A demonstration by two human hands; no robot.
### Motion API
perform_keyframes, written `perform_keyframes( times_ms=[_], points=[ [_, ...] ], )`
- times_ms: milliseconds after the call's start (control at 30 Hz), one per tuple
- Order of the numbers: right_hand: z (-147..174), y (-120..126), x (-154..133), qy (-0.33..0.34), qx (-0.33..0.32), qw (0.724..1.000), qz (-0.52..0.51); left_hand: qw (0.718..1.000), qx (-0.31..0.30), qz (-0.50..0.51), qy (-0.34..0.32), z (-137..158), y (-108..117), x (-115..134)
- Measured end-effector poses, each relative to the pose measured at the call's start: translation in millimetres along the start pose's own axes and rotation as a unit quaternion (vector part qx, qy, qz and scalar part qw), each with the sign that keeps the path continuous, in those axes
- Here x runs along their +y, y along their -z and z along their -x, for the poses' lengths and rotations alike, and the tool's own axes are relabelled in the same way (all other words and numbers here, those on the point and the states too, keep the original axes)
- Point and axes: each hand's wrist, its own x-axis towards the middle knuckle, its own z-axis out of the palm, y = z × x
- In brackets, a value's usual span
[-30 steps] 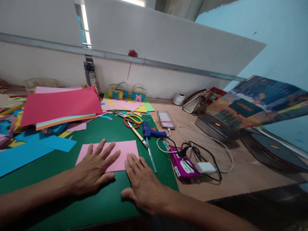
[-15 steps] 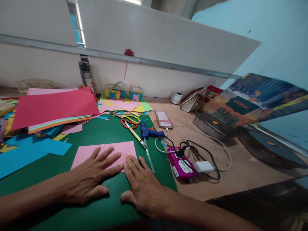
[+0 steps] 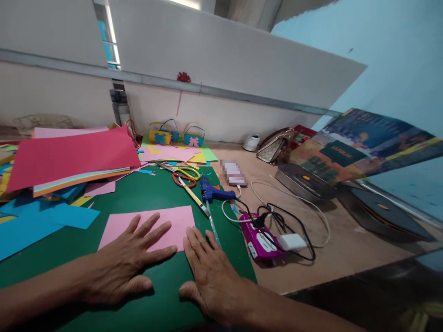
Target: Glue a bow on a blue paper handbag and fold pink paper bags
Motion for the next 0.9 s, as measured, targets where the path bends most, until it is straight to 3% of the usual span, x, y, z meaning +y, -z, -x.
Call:
perform_keyframes(
  times_ms=[100, 300, 667, 900],
  points=[
    [0.4, -1.0, 0.1, 0.003, 0.004, 1.000, 0.019, 1.000, 0.019, -0.001, 0.002, -1.3, -0.7, 1.0],
    [-4.6, -10.3, 5.5, 0.025, 0.064, 0.995, 0.067, 1.000, -0.002, 0.024, 0.016, 6.5, 2.3, -3.5],
    [-4.5, -18.4, 13.6, 0.073, 0.119, 0.976, 0.168, 0.996, -0.019, 0.011, 0.084, 69.3, 7.0, -12.2],
    [-5.0, -20.4, 16.3, 0.083, 0.127, 0.971, 0.186, 0.994, 0.008, 0.003, 0.111, 103.5, 4.8, -20.6]
  ],
)
